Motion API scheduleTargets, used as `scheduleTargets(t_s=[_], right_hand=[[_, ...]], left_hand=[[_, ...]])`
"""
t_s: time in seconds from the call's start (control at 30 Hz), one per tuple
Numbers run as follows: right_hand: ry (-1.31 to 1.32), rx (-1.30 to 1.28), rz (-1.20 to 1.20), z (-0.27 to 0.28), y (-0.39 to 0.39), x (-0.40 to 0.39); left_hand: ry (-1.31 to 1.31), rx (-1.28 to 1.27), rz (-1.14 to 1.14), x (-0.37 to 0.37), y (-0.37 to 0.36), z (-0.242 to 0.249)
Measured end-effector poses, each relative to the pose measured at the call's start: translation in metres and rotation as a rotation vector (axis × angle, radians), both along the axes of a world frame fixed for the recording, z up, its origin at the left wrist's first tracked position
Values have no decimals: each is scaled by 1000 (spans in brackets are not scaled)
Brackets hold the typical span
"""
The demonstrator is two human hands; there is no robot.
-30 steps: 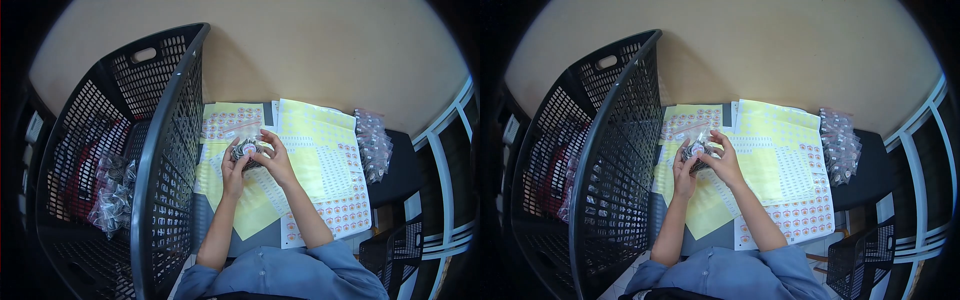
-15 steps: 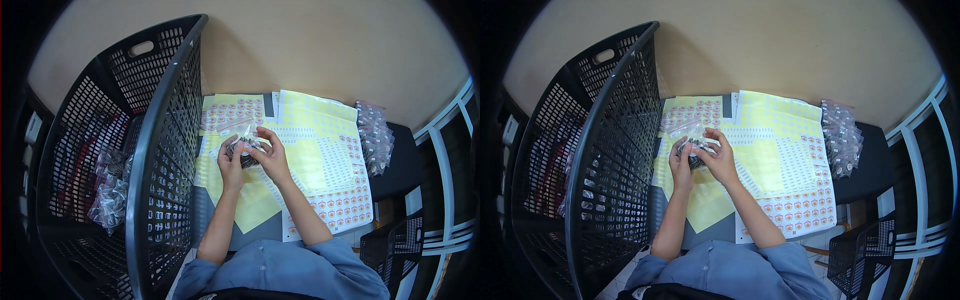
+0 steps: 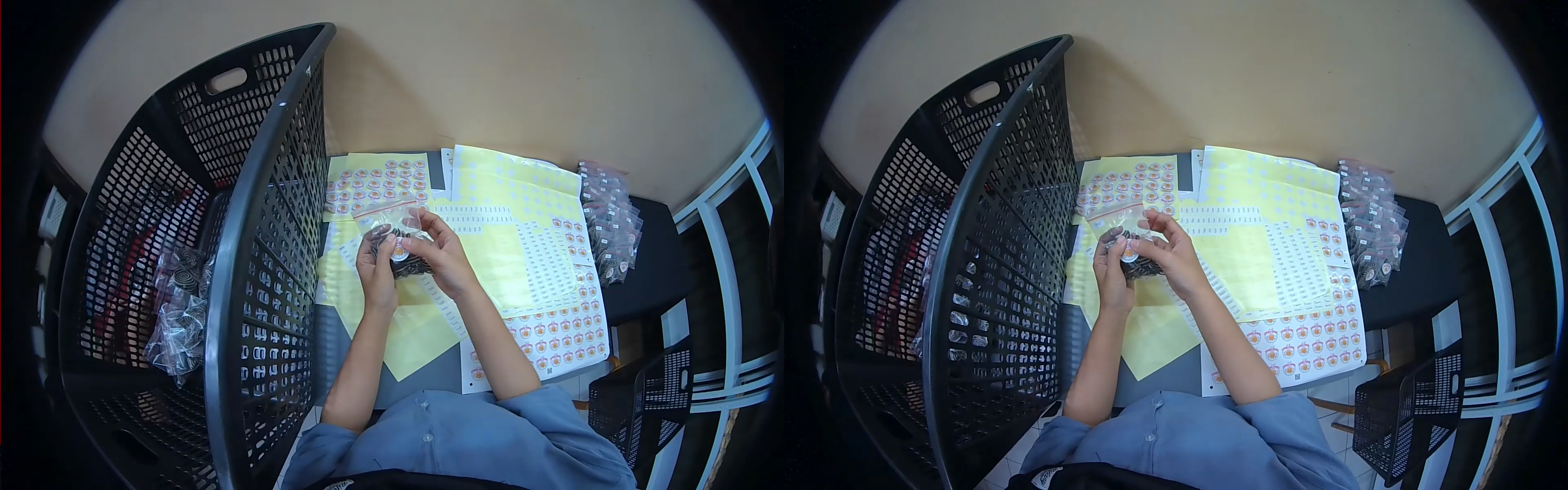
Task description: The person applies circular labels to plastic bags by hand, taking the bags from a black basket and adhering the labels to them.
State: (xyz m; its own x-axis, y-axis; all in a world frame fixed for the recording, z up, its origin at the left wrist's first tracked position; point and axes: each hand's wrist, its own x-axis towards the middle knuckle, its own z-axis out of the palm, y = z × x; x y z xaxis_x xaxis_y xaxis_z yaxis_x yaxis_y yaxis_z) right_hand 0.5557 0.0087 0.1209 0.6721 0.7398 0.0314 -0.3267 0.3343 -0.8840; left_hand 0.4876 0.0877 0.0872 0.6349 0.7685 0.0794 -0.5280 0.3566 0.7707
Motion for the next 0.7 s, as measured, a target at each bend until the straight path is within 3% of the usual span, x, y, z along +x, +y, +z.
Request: scheduleTargets(t_s=[0.13,0.33,0.63,0.7], right_hand=[[-185,4,-43,1,-4,-4],[-253,-24,-60,-1,-6,-3],[-201,-69,-119,0,-12,6],[-173,-60,-133,4,-13,6]], left_hand=[[27,-52,-21,-1,0,4],[68,-40,-24,2,-2,1],[-26,-133,-207,0,-7,16],[-3,-48,-222,-1,-8,16]])
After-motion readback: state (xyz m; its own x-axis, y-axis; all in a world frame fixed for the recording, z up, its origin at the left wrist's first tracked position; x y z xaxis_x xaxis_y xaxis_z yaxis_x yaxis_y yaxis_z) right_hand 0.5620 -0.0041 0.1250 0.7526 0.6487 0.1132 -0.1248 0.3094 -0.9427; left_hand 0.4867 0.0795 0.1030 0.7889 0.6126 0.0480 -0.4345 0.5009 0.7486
